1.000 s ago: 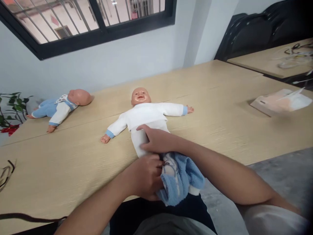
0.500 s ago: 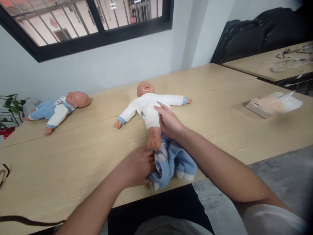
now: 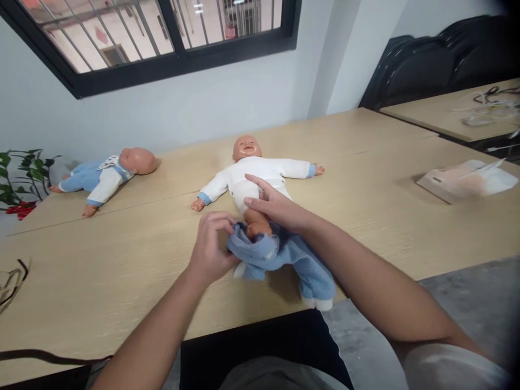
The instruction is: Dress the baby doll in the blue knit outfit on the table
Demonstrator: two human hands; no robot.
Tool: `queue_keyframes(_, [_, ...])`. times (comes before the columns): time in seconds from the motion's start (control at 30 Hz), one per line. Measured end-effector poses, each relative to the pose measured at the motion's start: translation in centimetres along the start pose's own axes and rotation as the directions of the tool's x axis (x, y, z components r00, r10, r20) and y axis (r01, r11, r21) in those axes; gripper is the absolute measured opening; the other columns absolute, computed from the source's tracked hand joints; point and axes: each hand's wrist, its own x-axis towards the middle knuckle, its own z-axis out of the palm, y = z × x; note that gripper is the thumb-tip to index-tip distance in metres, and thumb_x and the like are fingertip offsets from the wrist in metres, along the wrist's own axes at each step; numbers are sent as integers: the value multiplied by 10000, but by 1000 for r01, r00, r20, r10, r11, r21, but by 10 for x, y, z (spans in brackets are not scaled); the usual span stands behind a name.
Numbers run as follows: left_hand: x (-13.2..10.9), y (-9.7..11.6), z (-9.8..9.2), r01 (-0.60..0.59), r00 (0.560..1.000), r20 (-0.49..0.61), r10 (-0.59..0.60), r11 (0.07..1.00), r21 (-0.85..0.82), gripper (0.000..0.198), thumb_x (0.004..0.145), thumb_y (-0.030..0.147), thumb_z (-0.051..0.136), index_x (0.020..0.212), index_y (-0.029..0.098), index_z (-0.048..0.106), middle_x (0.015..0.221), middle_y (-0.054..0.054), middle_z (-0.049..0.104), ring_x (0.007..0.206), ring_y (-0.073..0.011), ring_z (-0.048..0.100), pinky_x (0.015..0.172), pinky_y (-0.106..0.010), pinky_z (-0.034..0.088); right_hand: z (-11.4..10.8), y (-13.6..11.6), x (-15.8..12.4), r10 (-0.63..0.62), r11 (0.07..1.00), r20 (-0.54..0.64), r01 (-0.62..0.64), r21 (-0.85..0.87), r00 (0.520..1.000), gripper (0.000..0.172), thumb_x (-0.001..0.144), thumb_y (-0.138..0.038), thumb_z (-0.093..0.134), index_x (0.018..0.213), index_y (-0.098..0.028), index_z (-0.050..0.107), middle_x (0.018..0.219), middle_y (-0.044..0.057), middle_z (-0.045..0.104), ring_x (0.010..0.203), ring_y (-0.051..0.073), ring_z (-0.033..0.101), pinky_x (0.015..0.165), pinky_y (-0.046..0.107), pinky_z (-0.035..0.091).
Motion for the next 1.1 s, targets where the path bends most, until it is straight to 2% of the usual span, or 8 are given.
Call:
queue_keyframes(0.07, [-2,-2,2,71,977,-199,-73,997,-16,422,725,215,804,935,255,441,974,-17,559,892,-198,584,817,-386,519,3,4,3,-29,999,-86,31,24,996,856,906,-499,703,1627,-272,300,785,-49,562,658,126,502,597,236,452])
queue_keyframes(0.13, [-4,-3,4,128,952,-271,-141,990,-65,409,710,162,775,861,252,405,880,15,504,788,-162,540,711,-327,493,6,6,4,-50,997,-135,57,47,990,854,899,-508,705,1618,-275,308,841,-32,595,710,133,530,640,245,477])
queue_keyframes(0.27, [-3,-3,5,105,961,-240,-135,986,-133,319,771,88,694,732,228,411,751,39,514,694,-128,523,644,-288,448,8,5,6,-69,997,-185,73,15,980,829,887,-473,699,1599,-247,338,954,11,640,783,154,572,718,284,522])
queue_keyframes(0.4, [0,-1,4,166,945,-256,-204,973,-163,237,832,141,701,718,219,509,749,25,603,718,-132,603,662,-290,513,11,7,8,-84,996,-231,84,-11,969,834,869,-453,705,1588,-232,347,1094,60,652,914,199,622,831,343,553])
queue_keyframes(0.67, [-3,12,4,359,891,-170,-422,881,-308,223,857,305,800,795,217,606,909,-29,809,926,-252,804,831,-410,682,22,22,9,-119,991,-320,95,-90,940,795,874,-456,713,1576,-222,423,1208,109,657,1041,294,628,923,423,549])
queue_keyframes(0.77, [-2,11,1,323,922,-151,-357,923,-207,226,824,328,842,977,213,720,1003,-41,822,963,-257,801,888,-421,677,22,22,10,-99,995,-377,93,-34,921,824,876,-453,694,1595,-191,389,1262,118,649,1092,289,632,995,442,536])
queue_keyframes(0.9, [1,7,2,198,978,-53,-201,978,-62,219,856,280,805,1067,243,760,1198,-49,794,1100,-256,765,1003,-443,635,21,23,11,-55,994,-444,93,63,894,915,913,-465,638,1666,-182,203,1435,147,584,1266,304,585,1069,445,514])
queue_keyframes(1.1, [-4,10,15,305,952,14,-306,944,-130,360,886,215,721,1239,243,653,1351,-77,723,1227,-248,702,950,-417,645,22,29,9,-16,999,-404,34,38,915,882,955,-478,564,1687,-305,103,1445,114,573,1261,285,599,1010,449,565])
